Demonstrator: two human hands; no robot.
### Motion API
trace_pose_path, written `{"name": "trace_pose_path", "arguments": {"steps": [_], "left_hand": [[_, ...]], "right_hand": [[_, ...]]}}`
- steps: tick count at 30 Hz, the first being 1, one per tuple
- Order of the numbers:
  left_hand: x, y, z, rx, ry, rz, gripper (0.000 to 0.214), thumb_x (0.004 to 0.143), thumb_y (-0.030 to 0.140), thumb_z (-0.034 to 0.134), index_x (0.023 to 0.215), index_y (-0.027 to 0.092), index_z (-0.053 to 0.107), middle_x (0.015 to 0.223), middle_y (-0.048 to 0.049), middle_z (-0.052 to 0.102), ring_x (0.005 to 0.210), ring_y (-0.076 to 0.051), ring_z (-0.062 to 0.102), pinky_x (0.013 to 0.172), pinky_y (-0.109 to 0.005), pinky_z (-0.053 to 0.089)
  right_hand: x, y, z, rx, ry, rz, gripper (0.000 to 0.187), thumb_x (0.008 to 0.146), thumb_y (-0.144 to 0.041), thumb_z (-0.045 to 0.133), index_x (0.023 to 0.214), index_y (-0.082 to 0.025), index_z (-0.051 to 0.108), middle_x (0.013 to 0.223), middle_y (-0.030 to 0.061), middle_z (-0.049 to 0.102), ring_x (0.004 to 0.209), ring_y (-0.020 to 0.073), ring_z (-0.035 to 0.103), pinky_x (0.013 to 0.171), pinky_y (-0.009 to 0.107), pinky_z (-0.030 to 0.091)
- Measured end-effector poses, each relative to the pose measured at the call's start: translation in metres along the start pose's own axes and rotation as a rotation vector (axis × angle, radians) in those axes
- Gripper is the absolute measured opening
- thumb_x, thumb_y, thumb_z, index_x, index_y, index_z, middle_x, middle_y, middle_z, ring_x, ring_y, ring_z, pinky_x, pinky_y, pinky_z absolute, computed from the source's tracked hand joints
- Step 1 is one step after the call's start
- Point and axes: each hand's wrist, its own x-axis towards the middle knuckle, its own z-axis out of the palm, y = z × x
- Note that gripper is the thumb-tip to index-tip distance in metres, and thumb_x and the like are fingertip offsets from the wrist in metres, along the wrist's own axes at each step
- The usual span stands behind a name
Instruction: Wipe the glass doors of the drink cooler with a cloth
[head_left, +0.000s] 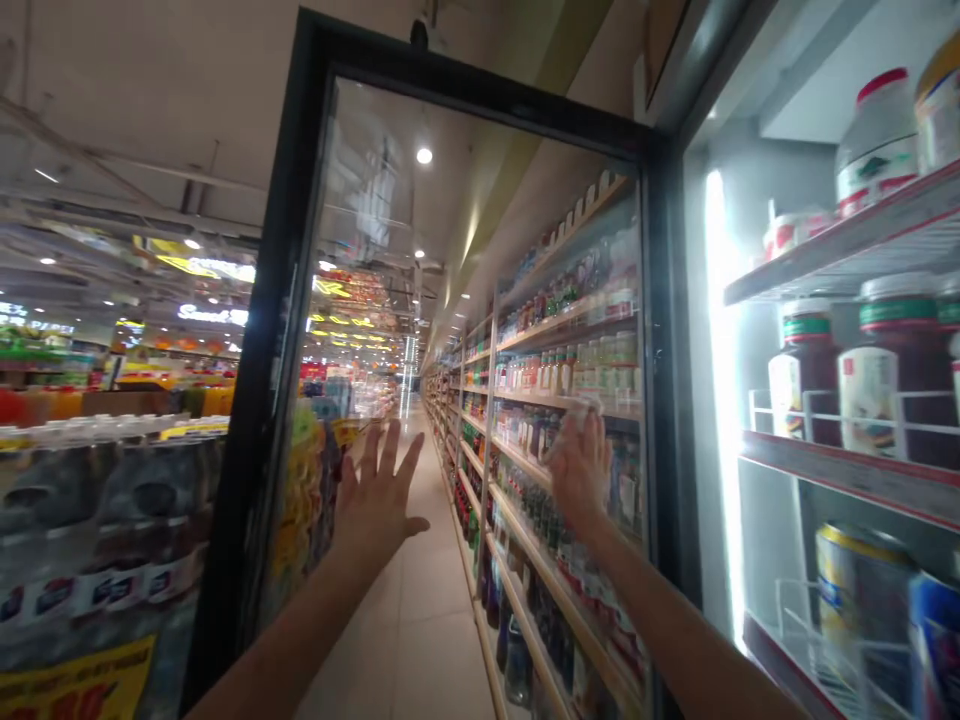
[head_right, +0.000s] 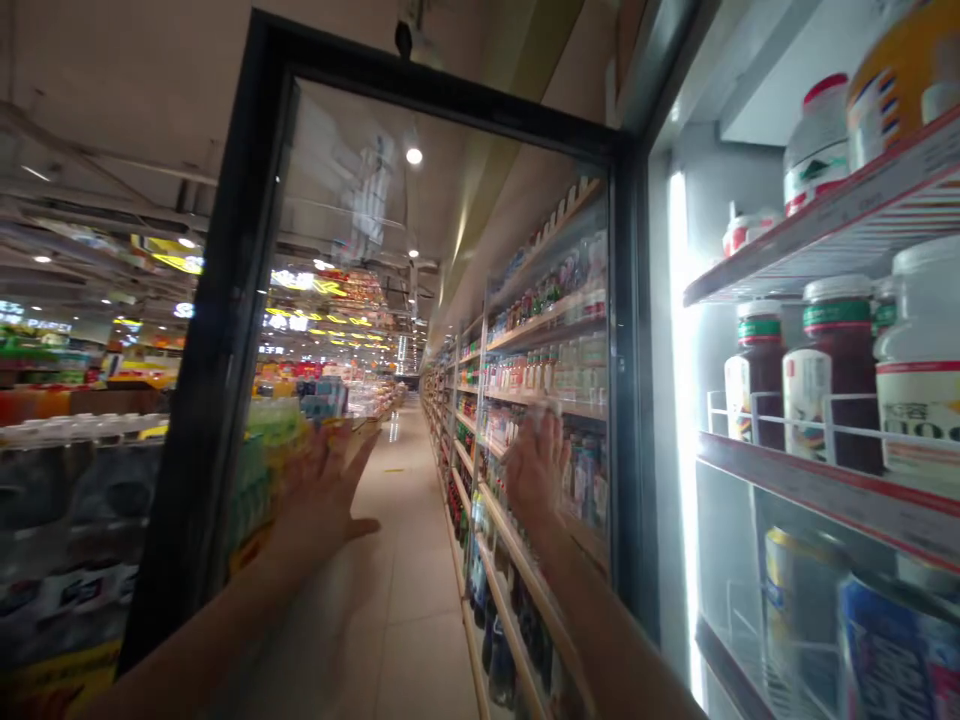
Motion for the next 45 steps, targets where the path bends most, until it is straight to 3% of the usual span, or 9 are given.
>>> {"name": "trace_pose_path", "arguments": {"steps": [4, 11, 17, 24, 30, 36, 38, 42, 45], "left_hand": [[0.0, -0.002, 0.004, 0.034, 0.01, 0.012, 0.109, 0.052, 0.046, 0.082, 0.144, 0.026, 0.026, 0.154, -0.0144, 0.015, 0.14, -0.04, 0.013, 0.107, -0.06, 0.025], [0.0, 0.005, -0.002, 0.076, -0.052, -0.009, 0.109, 0.056, 0.042, 0.082, 0.145, 0.024, 0.022, 0.154, -0.0166, 0.012, 0.14, -0.04, 0.013, 0.107, -0.06, 0.025], [-0.001, 0.001, 0.008, 0.079, 0.013, 0.009, 0.11, 0.056, 0.041, 0.082, 0.145, 0.025, 0.019, 0.155, -0.015, 0.011, 0.141, -0.041, 0.01, 0.106, -0.06, 0.027], [-0.002, 0.005, 0.0, 0.097, -0.013, 0.011, 0.109, 0.055, 0.041, 0.082, 0.144, 0.022, 0.023, 0.154, -0.017, 0.014, 0.14, -0.042, 0.014, 0.105, -0.06, 0.028], [-0.002, 0.002, 0.006, 0.104, 0.033, 0.018, 0.108, 0.055, 0.04, 0.082, 0.144, 0.023, 0.024, 0.154, -0.0162, 0.014, 0.14, -0.041, 0.014, 0.106, -0.059, 0.028], [-0.002, 0.003, 0.004, 0.092, 0.015, 0.025, 0.109, 0.056, 0.039, 0.082, 0.145, 0.023, 0.021, 0.154, -0.0171, 0.013, 0.14, -0.042, 0.013, 0.105, -0.061, 0.026], [-0.002, 0.003, 0.005, 0.093, 0.024, 0.025, 0.108, 0.057, 0.038, 0.081, 0.145, 0.023, 0.021, 0.154, -0.0163, 0.012, 0.14, -0.042, 0.012, 0.105, -0.061, 0.027], [-0.004, 0.003, 0.005, 0.102, 0.026, 0.028, 0.105, 0.057, 0.037, 0.081, 0.145, 0.021, 0.025, 0.154, -0.0174, 0.015, 0.14, -0.043, 0.014, 0.103, -0.061, 0.03], [-0.002, 0.002, -0.003, 0.111, 0.021, 0.038, 0.102, 0.057, 0.034, 0.082, 0.143, 0.021, 0.029, 0.153, -0.0181, 0.02, 0.138, -0.043, 0.018, 0.103, -0.059, 0.032]], "right_hand": [[-0.023, -0.038, 0.004, 0.113, -0.117, -0.597, 0.045, 0.089, -0.028, 0.041, 0.133, -0.03, 0.047, 0.142, 0.0024, 0.046, 0.139, 0.0212, 0.024, 0.114, 0.046, 0.013], [0.021, 0.012, -0.003, -0.034, 0.024, 0.223, 0.051, 0.092, -0.03, 0.031, 0.14, -0.015, 0.04, 0.147, 0.0197, 0.033, 0.137, 0.0346, 0.026, 0.101, 0.059, 0.03], [0.002, -0.031, 0.003, 0.116, -0.174, -0.523, 0.044, 0.089, -0.029, 0.041, 0.133, -0.032, 0.048, 0.144, 0.0038, 0.043, 0.139, 0.0236, 0.025, 0.112, 0.05, 0.018], [0.027, 0.034, -0.002, -0.042, 0.041, 0.277, 0.05, 0.093, -0.033, 0.028, 0.138, -0.016, 0.042, 0.147, 0.0205, 0.033, 0.138, 0.0346, 0.026, 0.1, 0.061, 0.03], [0.012, 0.007, 0.0, 0.013, -0.097, -0.295, 0.041, 0.09, -0.026, 0.038, 0.129, -0.028, 0.053, 0.144, 0.0073, 0.043, 0.138, 0.0237, 0.029, 0.11, 0.05, 0.024], [0.037, 0.057, -0.01, -0.106, 0.032, 0.309, 0.051, 0.092, -0.031, 0.029, 0.135, -0.009, 0.046, 0.144, 0.025, 0.036, 0.134, 0.0383, 0.031, 0.098, 0.061, 0.032], [0.036, 0.044, -0.008, -0.094, -0.003, 0.185, 0.05, 0.091, -0.03, 0.032, 0.138, -0.014, 0.043, 0.146, 0.0207, 0.034, 0.136, 0.0355, 0.028, 0.101, 0.059, 0.031], [0.022, 0.01, -0.002, -0.006, -0.169, -0.477, 0.048, 0.088, -0.027, 0.041, 0.136, -0.03, 0.044, 0.146, 0.0063, 0.04, 0.139, 0.0249, 0.024, 0.109, 0.049, 0.025], [0.03, 0.03, -0.006, -0.029, -0.131, -0.324, 0.047, 0.088, -0.026, 0.038, 0.135, -0.027, 0.046, 0.144, 0.0086, 0.041, 0.138, 0.0266, 0.028, 0.107, 0.052, 0.026]]}}
